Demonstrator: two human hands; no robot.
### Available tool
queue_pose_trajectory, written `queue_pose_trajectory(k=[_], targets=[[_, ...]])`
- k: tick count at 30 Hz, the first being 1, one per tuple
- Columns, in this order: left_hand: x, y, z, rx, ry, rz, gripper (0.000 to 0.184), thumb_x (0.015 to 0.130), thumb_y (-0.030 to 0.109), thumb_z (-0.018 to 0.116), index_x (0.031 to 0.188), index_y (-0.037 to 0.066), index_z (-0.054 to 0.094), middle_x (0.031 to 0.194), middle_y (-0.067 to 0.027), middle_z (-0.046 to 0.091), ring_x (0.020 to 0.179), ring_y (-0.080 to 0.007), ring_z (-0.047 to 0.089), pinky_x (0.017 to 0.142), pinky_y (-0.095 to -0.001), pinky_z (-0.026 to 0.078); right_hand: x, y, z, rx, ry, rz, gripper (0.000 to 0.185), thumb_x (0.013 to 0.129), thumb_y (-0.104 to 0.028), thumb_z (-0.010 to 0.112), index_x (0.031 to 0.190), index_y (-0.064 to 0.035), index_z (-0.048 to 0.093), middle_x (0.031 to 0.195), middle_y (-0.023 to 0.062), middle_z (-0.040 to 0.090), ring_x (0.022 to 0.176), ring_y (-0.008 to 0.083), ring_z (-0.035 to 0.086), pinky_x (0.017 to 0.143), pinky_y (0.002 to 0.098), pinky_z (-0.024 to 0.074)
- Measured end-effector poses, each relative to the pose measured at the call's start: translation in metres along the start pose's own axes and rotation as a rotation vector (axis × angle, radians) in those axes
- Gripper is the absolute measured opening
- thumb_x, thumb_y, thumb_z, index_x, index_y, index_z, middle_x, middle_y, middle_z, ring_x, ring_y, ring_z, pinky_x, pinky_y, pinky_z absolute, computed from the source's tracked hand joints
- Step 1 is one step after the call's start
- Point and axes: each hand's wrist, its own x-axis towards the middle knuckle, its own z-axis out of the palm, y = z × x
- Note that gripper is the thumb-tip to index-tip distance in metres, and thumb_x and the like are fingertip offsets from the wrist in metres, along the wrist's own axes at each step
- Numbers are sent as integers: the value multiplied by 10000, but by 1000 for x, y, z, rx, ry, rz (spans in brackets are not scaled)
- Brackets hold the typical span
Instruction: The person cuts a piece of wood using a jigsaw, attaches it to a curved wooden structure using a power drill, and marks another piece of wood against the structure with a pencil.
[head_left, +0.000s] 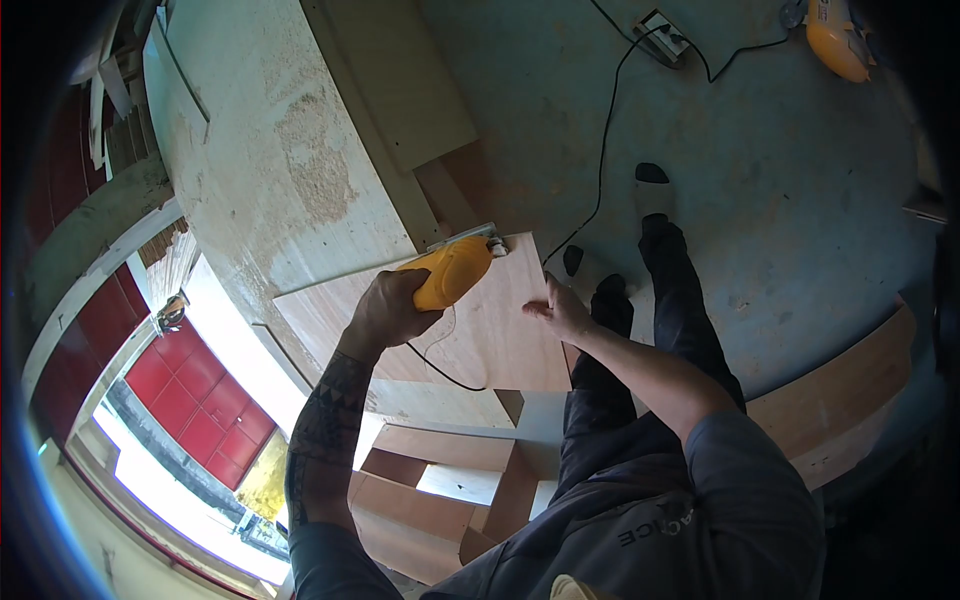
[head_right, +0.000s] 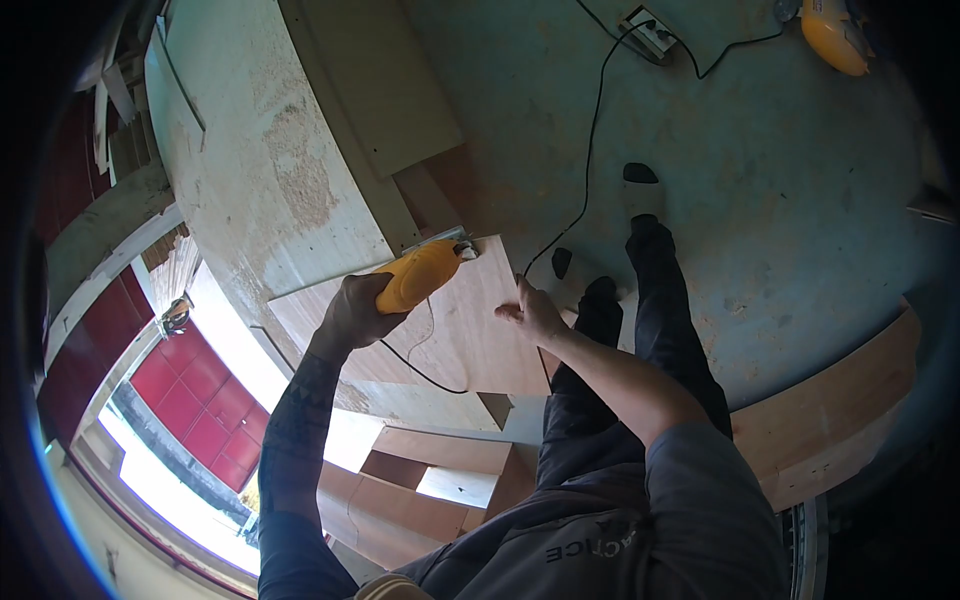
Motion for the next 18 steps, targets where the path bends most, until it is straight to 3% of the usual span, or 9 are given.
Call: queue_pose_trajectory(k=[11,18], targets=[[0,1,0,-17,-9,0,216,768,146,817,908,29,702,838,-177,722,768,-397,715,706,-444,587,5,17,5,-75,2,-85,660,924,-181,796,1371,108,404,971,212,772,918,310,774,829,391,580],[0,-2,0,-22,-1,9,226,759,154,822,908,32,705,837,-176,722,768,-399,715,712,-446,592,2,2,1,-32,-4,-14,608,918,-166,800,1327,95,432,934,206,766,911,312,774,821,395,583]])
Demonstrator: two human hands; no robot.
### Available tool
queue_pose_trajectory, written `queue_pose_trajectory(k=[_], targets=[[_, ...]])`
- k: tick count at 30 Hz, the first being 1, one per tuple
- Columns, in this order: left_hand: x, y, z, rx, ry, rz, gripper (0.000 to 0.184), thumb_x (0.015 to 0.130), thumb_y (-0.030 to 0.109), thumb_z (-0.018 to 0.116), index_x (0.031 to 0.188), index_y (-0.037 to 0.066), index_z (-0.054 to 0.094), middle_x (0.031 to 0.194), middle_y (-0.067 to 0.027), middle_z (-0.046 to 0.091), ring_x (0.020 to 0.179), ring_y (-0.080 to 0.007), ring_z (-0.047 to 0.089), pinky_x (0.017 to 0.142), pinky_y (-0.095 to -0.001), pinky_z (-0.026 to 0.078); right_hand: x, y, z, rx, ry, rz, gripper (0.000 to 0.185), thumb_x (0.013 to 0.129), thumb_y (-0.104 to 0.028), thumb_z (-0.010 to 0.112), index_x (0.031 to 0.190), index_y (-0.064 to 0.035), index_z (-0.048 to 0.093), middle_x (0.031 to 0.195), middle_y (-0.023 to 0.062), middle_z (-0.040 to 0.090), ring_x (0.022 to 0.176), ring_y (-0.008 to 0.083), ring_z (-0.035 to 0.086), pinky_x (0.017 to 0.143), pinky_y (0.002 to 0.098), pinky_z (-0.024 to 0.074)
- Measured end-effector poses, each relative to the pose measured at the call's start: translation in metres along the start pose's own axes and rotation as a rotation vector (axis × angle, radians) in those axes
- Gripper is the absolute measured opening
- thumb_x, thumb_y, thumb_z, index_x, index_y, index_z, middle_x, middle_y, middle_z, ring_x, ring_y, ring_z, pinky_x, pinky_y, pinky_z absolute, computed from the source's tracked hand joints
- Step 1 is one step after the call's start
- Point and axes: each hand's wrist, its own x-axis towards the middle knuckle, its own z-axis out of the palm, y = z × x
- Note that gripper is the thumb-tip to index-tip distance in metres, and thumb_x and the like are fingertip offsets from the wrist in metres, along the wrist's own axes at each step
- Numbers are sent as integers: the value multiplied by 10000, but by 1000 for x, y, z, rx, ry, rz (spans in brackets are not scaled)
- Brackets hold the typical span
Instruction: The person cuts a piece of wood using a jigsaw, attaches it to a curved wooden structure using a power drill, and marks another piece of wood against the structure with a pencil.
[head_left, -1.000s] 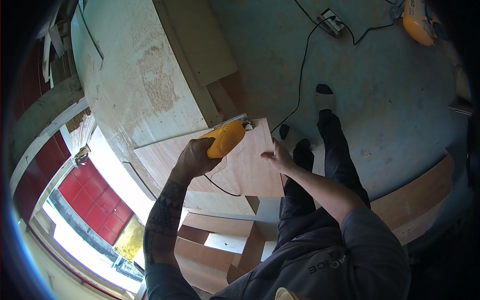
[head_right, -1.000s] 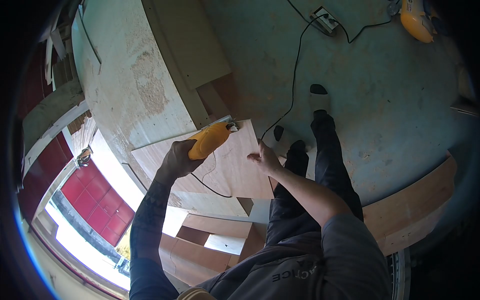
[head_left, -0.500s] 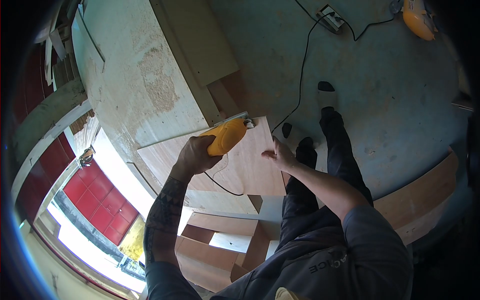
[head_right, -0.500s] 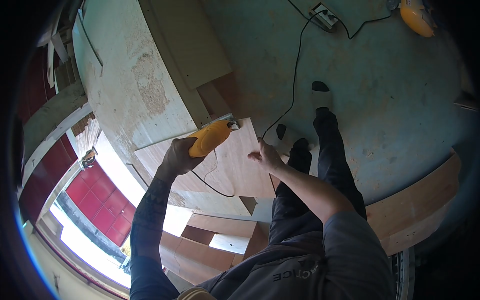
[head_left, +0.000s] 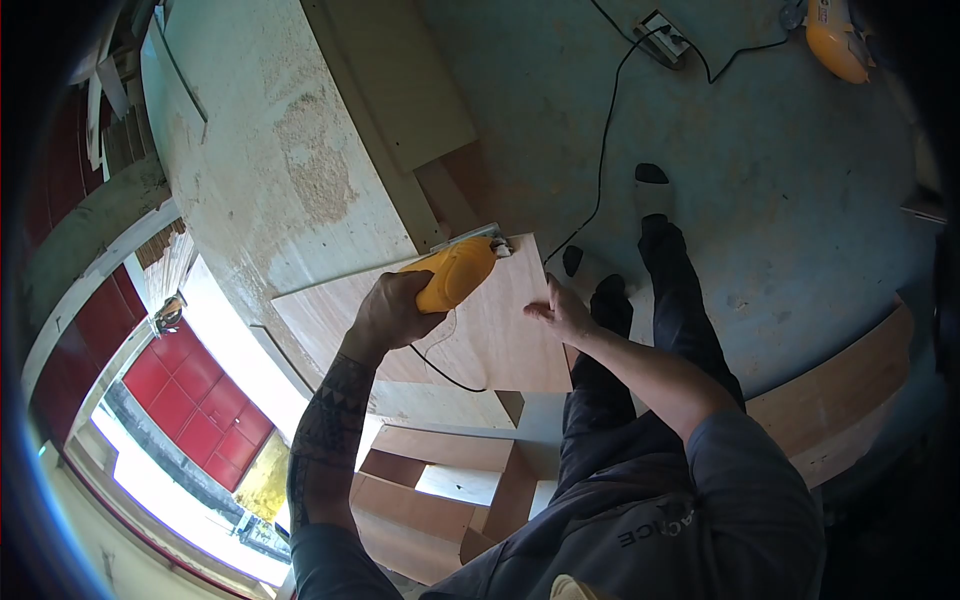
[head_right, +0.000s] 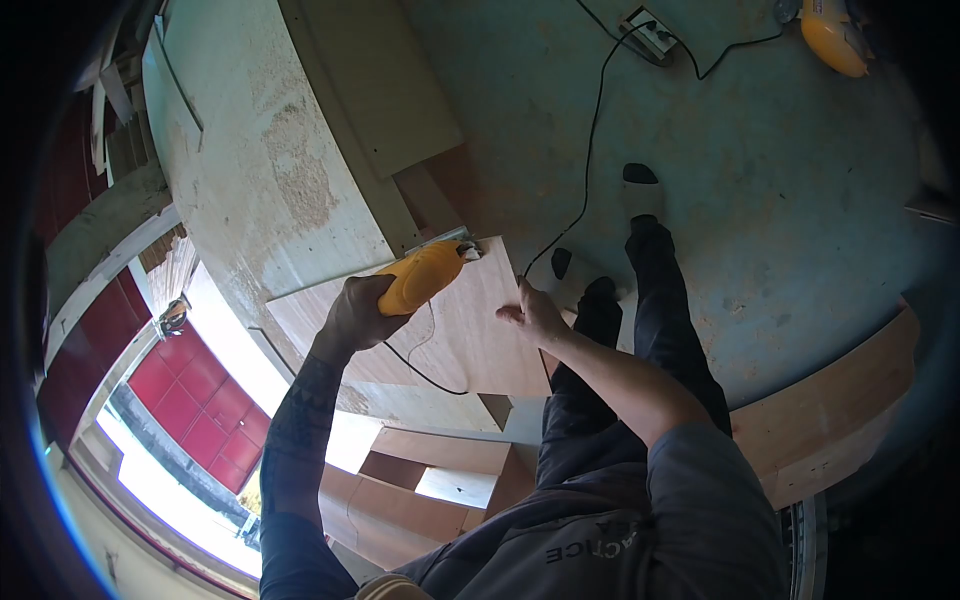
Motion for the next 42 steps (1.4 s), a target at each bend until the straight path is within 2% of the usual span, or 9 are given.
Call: queue_pose_trajectory(k=[3,5,9,11,24,26,35,38,42], targets=[[0,-1,0,6,-2,-4,231,756,158,825,909,32,707,837,-177,722,772,-397,717,719,-445,596,1,3,2,-58,17,-73,634,920,-162,798,1359,87,414,952,207,760,904,310,775,811,401,585],[1,-1,1,1,-1,-4,233,755,160,827,910,32,708,838,-178,722,777,-396,719,723,-445,598,-1,2,3,43,32,-57,547,941,-153,781,1339,35,457,1111,188,711,918,259,770,866,376,572],[1,-1,0,-1,-10,-7,240,755,168,829,917,36,711,849,-184,726,793,-396,723,728,-450,599,-2,-5,-1,28,-16,26,545,944,-156,779,1340,36,457,1115,190,709,913,255,769,871,375,573],[1,0,0,1,-15,-8,241,756,172,829,920,38,712,853,-185,727,797,-395,725,731,-451,600,-1,0,0,-31,-4,-33,761,919,-144,792,1487,59,328,1057,244,736,918,311,775,851,412,584],[0,2,3,0,-8,4,229,787,174,831,929,36,717,851,-176,728,791,-387,726,714,-434,591,-2,-6,-1,-40,-30,26,765,912,-190,807,1464,76,349,1089,276,717,938,338,766,856,435,570],[3,7,4,-17,5,13,228,759,174,822,907,45,706,838,-182,720,790,-399,720,722,-449,599,-3,-10,-1,-142,60,-89,540,932,-221,799,1262,64,480,906,171,766,871,300,771,811,390,576],[24,45,5,-10,-21,34,233,768,147,820,920,22,697,850,-189,722,805,-398,722,741,-432,595,-3,-6,1,-61,7,28,459,934,-191,790,1175,21,462,913,154,775,856,296,778,759,391,588],[5,40,7,-138,65,23,230,796,119,824,964,9,712,871,-183,736,803,-364,742,740,-401,597,0,0,2,-70,-13,42,550,928,-139,775,1320,30,428,933,157,785,903,305,779,798,415,594],[-39,30,16,-313,293,-152,250,846,96,815,1046,-26,728,897,-143,762,811,-239,758,736,-345,585,0,-12,-4,11,15,113,536,904,-138,790,1290,12,450,947,160,786,906,300,779,825,410,596]])
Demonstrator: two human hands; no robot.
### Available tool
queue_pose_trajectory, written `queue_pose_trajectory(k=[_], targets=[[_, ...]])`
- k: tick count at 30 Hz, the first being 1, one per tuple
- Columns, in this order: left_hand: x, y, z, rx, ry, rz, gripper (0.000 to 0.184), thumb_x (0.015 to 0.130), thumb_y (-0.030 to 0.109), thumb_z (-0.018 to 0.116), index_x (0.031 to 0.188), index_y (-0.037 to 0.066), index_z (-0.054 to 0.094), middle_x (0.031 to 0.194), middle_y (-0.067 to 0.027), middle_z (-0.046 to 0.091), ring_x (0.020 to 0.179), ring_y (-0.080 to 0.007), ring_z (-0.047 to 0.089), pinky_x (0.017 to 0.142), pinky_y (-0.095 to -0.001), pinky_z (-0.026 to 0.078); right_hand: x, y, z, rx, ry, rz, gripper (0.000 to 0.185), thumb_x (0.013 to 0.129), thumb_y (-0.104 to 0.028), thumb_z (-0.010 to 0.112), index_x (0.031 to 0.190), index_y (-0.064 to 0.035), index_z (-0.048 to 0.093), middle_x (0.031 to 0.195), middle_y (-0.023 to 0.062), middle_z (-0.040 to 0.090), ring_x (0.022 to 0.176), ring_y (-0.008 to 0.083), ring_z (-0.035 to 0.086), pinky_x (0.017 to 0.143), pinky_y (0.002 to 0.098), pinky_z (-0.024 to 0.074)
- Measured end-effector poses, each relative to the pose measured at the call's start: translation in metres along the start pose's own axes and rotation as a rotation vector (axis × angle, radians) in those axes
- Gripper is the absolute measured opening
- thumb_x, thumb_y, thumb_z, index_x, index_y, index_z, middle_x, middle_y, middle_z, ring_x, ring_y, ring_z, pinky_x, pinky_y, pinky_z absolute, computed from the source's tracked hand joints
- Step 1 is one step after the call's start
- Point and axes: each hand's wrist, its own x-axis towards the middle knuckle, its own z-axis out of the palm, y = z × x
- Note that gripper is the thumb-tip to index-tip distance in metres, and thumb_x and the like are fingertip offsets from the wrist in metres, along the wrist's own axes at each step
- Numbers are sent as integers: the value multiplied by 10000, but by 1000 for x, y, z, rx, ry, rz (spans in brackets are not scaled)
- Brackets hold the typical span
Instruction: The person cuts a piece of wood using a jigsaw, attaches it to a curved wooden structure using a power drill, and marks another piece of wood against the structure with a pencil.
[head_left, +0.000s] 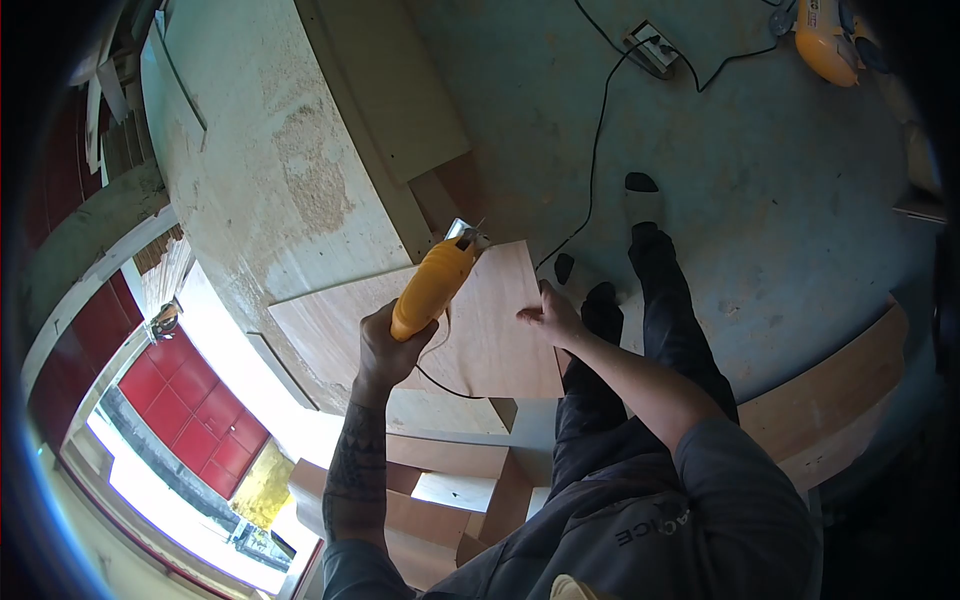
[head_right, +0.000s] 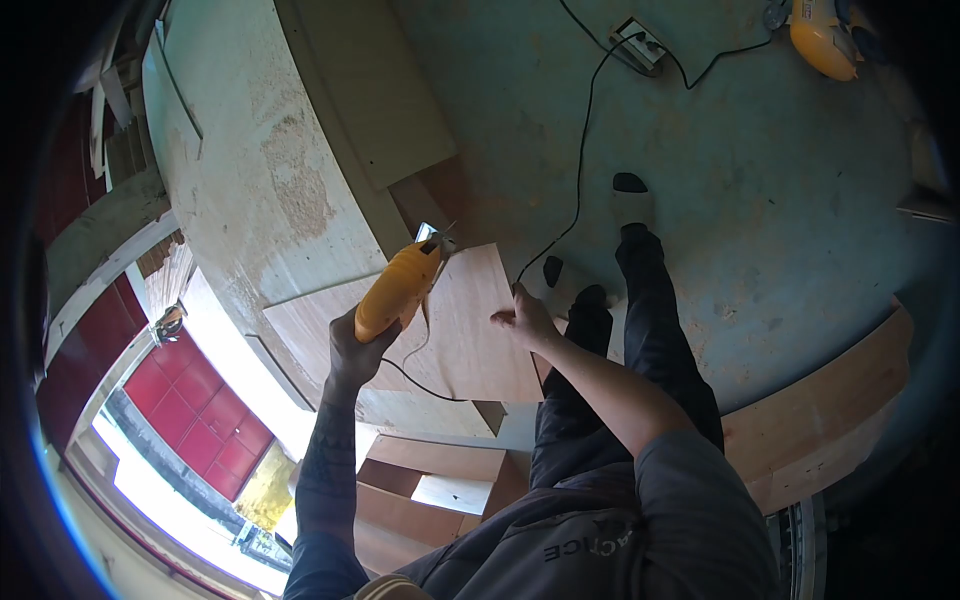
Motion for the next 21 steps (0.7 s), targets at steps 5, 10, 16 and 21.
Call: queue_pose_trajectory(k=[5,10,16,21], targets=[[-92,-50,6,-406,378,-336,252,893,97,719,1104,-41,712,918,-100,746,722,-138,676,674,-286,543,12,32,6,12,5,-56,550,881,-157,805,1315,14,514,1016,182,777,947,291,775,859,405,592],[-187,-80,53,-1163,775,-436,347,962,180,611,1278,37,596,1070,-85,679,702,-119,608,705,-305,549,2,16,-25,105,-54,88,534,892,-147,800,1329,18,540,1101,153,751,1004,239,734,907,382,566],[-284,-119,123,-1605,1221,-488,306,965,265,650,1224,108,607,1008,-37,681,686,-100,638,659,-275,594,-22,21,-96,212,-60,152,461,931,-133,780,1326,-26,567,1146,81,718,1040,174,683,925,351,548],[-352,-184,192,-1786,1596,-484,277,981,286,629,1187,103,599,962,-38,682,689,-104,641,646,-255,589,-38,-9,-162,241,-18,153,473,965,-136,750,1378,-66,532,1280,63,647,1163,178,625,990,363,523]])
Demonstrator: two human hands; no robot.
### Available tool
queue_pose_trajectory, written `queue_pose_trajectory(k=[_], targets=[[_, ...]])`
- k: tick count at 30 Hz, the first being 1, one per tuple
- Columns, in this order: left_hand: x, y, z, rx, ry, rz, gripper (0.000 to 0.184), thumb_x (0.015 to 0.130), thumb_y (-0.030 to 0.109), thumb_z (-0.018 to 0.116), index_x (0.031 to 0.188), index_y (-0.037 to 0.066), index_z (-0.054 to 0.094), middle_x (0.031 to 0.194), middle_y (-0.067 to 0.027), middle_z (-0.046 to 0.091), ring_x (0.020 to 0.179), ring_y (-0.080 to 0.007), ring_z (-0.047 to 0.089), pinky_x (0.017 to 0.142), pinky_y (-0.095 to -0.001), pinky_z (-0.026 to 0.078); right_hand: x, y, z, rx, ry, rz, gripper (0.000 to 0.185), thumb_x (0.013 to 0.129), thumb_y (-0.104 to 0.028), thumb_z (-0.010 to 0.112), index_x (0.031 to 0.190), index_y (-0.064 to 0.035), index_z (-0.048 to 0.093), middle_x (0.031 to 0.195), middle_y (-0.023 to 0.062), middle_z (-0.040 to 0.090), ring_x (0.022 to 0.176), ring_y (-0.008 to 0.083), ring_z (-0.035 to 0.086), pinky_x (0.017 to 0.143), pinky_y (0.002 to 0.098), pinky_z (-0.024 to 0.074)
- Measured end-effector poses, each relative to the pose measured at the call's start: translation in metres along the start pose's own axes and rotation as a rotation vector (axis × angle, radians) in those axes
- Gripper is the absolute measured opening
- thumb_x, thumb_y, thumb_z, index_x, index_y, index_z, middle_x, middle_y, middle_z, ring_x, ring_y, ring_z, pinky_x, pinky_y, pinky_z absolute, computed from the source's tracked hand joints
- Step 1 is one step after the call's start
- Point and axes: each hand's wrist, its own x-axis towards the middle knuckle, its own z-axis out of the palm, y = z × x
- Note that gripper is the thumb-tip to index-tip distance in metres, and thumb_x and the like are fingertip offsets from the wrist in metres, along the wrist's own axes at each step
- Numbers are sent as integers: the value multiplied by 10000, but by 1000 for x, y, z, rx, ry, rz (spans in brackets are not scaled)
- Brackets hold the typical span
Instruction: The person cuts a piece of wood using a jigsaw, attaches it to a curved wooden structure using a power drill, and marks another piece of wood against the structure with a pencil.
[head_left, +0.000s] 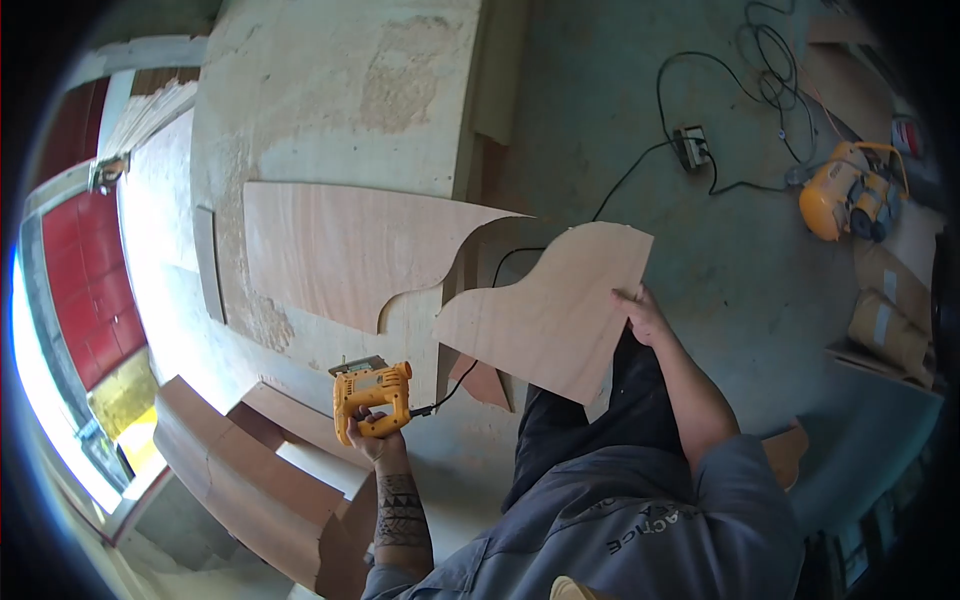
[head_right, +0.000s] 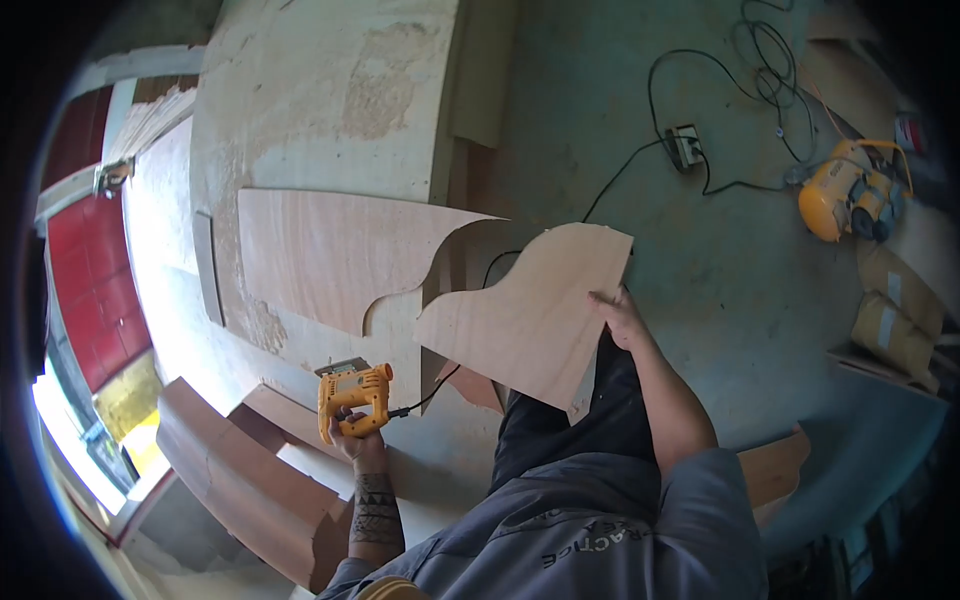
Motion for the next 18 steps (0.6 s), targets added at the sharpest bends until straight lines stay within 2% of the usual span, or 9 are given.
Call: queue_pose_trajectory(k=[2,4,8,13,17,18], targets=[[17,-4,-26,-166,144,-17,267,989,295,613,1162,93,590,932,-40,678,700,-113,642,647,-255,588,-14,-30,-17,-66,32,-6,468,984,-150,732,1392,-71,517,1301,70,637,1194,193,613,1015,378,518],[30,-8,-44,-287,152,-40,257,995,301,597,1142,90,586,929,-43,676,714,-123,644,647,-254,583,-28,-67,-37,-116,76,83,554,993,-174,727,1463,-98,445,1392,79,587,1281,227,578,1060,436,508],[48,-19,-55,-469,244,-42,226,1004,296,582,1112,97,583,927,-44,675,715,-131,633,642,-251,570,-61,-126,-74,-155,79,3,618,979,-226,749,1492,-129,419,1408,69,571,1287,257,579,1083,468,492],[79,-43,-58,-656,243,-65,213,1006,306,579,1049,99,603,931,-48,685,695,-136,619,636,-252,559,-109,-175,-85,-181,199,-125,586,981,-218,746,1479,-138,448,1364,32,600,1286,218,584,1110,486,483],[83,-69,-56,-811,163,-102,247,996,342,588,987,96,604,928,-67,690,685,-158,619,659,-309,572,-135,-193,-101,-155,279,-183,527,999,-250,725,1452,-122,490,1347,25,630,1281,211,593,1121,466,477],[86,-81,-59,-836,121,-111,265,993,360,593,978,96,607,924,-72,689,692,-172,627,676,-333,579,-141,-196,-105,-90,357,-169,497,1010,-264,708,1442,-118,511,1348,26,636,1280,203,594,1128,455,469]])
